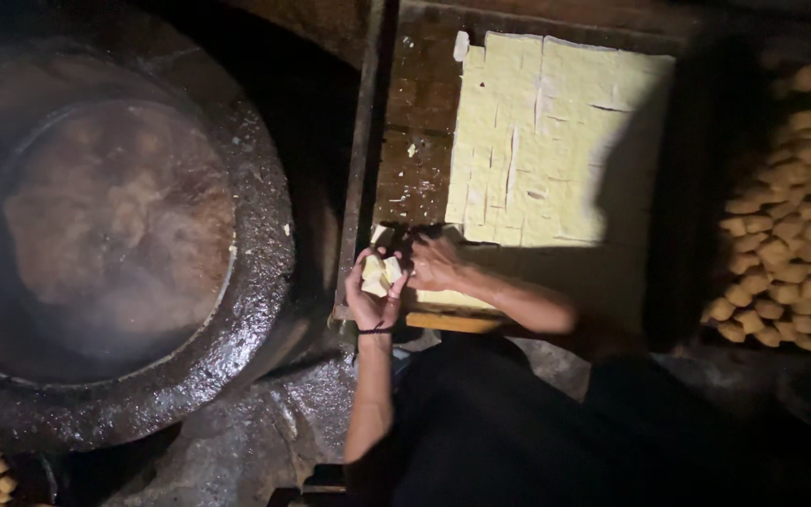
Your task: The person uses a long-handled slotted spoon to stir and remove fried dough balls from a large wok of hot oil, then places them into a wooden tray. The person also picks up small dough pieces from a tray and drops them into the oil to fry.
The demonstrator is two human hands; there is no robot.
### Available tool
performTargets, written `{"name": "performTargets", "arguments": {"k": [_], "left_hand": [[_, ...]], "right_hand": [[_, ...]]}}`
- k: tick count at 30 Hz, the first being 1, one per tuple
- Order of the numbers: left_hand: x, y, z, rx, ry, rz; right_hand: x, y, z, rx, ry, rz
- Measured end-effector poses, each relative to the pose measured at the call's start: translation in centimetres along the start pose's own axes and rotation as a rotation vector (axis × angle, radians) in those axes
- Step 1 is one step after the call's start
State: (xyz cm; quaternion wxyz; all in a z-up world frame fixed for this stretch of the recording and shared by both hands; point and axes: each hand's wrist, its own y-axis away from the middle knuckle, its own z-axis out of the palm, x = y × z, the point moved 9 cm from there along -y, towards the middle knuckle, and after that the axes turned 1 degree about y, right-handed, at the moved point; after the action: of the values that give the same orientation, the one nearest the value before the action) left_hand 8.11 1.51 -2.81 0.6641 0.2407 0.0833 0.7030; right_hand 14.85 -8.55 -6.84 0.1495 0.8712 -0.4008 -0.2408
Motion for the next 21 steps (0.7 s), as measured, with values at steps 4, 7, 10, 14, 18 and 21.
{"name": "performTargets", "arguments": {"k": [4, 7, 10, 14, 18, 21], "left_hand": [[1.2, 0.6, 0.0, 0.079, -0.097, 0.047], [1.0, -0.3, 0.1, 0.065, -0.164, 0.027], [-1.8, -1.9, -1.7, 0.055, -0.203, -0.043], [-5.4, -6.4, -4.2, -0.066, -0.139, 0.048], [-5.9, -7.5, -6.0, -0.159, -0.023, 0.062], [-4.3, -4.8, -5.9, -0.088, 0.108, -0.005]], "right_hand": [[0.7, 0.9, -1.6, -0.066, -0.358, -0.050], [2.9, 0.3, -4.5, -0.020, -0.687, -0.003], [4.0, 0.7, -6.7, 0.256, -0.957, 0.111], [-1.8, 3.3, -7.0, 0.493, -0.688, 0.124], [-7.8, 7.2, -10.3, 0.813, 0.065, -0.149], [-5.5, 6.9, -10.1, 0.575, -0.886, -0.370]]}}
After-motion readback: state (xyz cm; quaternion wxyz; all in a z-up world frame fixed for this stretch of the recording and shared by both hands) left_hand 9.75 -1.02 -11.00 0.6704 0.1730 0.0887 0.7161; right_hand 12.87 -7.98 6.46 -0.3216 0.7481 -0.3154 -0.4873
